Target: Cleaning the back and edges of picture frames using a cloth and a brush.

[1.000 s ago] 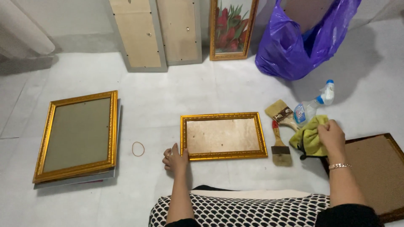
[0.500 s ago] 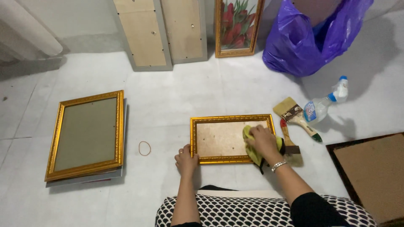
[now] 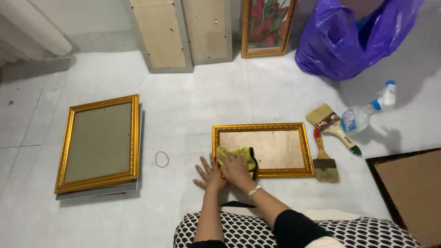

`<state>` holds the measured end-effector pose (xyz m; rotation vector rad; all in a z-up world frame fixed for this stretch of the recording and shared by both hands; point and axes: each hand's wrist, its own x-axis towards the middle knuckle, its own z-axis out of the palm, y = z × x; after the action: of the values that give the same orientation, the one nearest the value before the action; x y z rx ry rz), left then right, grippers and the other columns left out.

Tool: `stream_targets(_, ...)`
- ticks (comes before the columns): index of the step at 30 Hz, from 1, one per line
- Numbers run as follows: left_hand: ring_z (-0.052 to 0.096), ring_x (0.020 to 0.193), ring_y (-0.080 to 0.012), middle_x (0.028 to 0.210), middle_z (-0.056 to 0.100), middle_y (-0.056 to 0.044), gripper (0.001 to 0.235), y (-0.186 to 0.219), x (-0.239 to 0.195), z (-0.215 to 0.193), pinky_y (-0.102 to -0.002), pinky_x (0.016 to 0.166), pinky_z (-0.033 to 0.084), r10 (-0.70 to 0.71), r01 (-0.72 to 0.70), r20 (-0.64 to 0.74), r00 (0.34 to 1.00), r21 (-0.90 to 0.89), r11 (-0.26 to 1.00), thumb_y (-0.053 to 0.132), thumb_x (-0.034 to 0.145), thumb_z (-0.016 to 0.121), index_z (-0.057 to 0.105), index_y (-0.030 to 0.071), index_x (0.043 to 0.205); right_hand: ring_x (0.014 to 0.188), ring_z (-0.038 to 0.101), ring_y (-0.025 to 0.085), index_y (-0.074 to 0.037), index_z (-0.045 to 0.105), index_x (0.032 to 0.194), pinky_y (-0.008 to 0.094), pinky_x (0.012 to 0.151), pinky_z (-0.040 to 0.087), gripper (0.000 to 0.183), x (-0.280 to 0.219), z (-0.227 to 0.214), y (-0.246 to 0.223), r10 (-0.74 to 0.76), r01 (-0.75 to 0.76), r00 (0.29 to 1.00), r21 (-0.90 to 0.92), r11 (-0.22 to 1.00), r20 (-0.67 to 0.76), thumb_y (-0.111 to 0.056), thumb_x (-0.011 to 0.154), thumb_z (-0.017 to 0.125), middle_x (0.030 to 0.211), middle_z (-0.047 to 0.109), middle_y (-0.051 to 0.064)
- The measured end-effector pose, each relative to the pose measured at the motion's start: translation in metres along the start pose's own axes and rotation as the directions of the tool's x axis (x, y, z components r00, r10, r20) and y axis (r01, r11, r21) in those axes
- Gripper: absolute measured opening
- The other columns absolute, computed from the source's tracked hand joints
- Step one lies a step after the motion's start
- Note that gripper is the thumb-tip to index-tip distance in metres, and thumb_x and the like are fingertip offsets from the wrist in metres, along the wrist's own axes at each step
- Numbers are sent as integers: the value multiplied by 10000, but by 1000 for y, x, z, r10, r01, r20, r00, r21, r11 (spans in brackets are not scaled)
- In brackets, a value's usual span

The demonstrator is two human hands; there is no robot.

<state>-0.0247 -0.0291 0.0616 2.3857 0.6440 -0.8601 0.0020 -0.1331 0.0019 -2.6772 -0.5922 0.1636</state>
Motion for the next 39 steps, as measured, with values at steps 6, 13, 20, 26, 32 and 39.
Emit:
stream_targets(6,-194,1541,-429,1699,-248,-70,1224,-5,-12,-6,-780,1135,-41,70,-71,-16,997,-59,996,557,857,774,-163,378,1623,1222,565,357,-320,687,1230,504,930,530,383,-4,-20,50,-114,122,976,-30,992,187,-263,853,654,1329,611,61)
stream_targets(13,-206,1544,-403,1704,-241,-56,1268,-8,-2,-1,-770,1122,-91,47,-48,-14,999,-78,996,540,822,819,-154,401,1623,1176,659,262,-314,805,970,399,930,579,188,-66,-96,250,268,-171,920,-323,931,287,-403,815,746,1235,711,-94)
stream_targets(20,-271,1516,-435,1673,-329,-47,1349,-26,41,24,-818,1073,-110,85,-85,-4,996,-99,991,544,771,852,-212,447,1594,1117,666,278,-272,766,893,386,934,547,124,-54,-81,184,81,-52,976,-146,988,201,-241,809,682,1168,709,-28)
stream_targets(26,-238,1531,-414,1685,-295,-39,1354,-22,25,15,-810,1090,-93,55,-56,-16,998,-142,988,490,771,868,-195,414,1606,1091,614,330,-253,712,998,441,926,510,180,-10,-18,82,-213,217,966,-14,976,145,-263,828,654,1157,663,21)
stream_targets(32,-256,1517,-399,1659,-337,11,1379,-38,64,45,-830,1078,-62,30,-34,-49,998,-89,995,452,744,875,-222,444,1580,1060,572,305,-237,651,1037,444,852,509,212,23,2,42,-305,310,948,-58,949,90,-337,857,601,1186,626,-1)
stream_targets(39,-258,1522,-417,1681,-311,-24,1395,-17,22,10,-811,1099,-76,46,-44,5,999,-191,981,442,744,903,-182,369,1618,1157,568,274,-269,674,1116,462,907,526,209,86,3,55,-115,121,992,-160,980,44,-350,928,633,1274,604,-38)
